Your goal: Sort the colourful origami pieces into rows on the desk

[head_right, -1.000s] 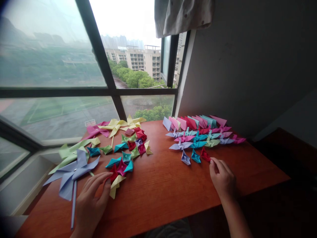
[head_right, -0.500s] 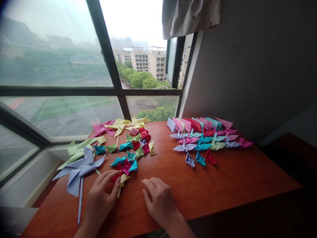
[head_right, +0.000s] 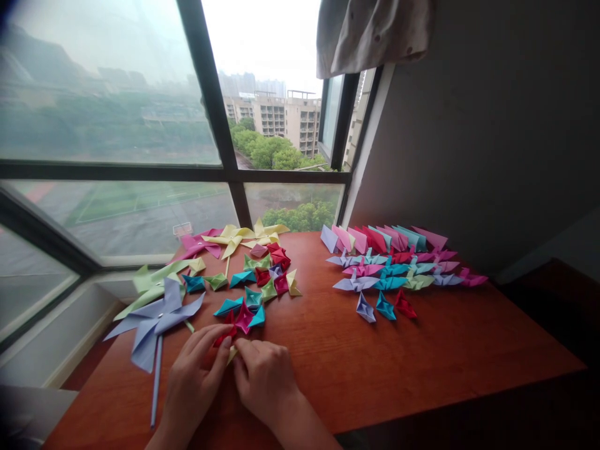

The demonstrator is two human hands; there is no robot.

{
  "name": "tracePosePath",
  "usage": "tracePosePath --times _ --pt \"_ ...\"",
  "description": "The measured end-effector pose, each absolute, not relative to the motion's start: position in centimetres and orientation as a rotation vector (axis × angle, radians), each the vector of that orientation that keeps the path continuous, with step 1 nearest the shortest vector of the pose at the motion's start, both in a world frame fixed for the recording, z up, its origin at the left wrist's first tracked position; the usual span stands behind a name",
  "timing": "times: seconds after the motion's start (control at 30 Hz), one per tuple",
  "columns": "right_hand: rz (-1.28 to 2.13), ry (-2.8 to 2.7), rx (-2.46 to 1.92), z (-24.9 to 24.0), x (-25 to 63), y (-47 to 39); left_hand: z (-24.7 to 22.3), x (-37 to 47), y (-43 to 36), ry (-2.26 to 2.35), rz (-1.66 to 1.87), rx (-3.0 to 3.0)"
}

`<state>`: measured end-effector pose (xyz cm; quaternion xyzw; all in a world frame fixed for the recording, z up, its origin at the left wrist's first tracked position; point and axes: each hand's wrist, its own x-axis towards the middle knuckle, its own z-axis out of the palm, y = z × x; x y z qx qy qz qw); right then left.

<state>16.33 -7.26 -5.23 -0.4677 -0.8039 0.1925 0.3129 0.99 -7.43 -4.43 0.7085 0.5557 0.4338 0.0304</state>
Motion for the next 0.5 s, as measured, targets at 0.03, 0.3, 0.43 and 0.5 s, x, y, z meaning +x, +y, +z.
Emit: tracePosePath --times 0.03,0.3,0.43,0.5 --pt "0.535 -2.072 -1.245 -5.3 16.5 -7.3 -4.3 1.1 -7.5 1.687 1.344 2.193" --pt "0.783 -1.794 -1.264 -5.2 18.2 -7.0 -3.9 1.6 -7.8 1.441 1.276 2.356" --pt "0.873 -1.733 -1.227 -4.6 19.0 -7.1 -3.9 1.7 -7.7 1.419 1.291 2.423" --pt "0.901 -1.700 -1.220 -4.4 19.2 -7.1 -3.9 1.7 -7.8 1.418 1.301 2.433"
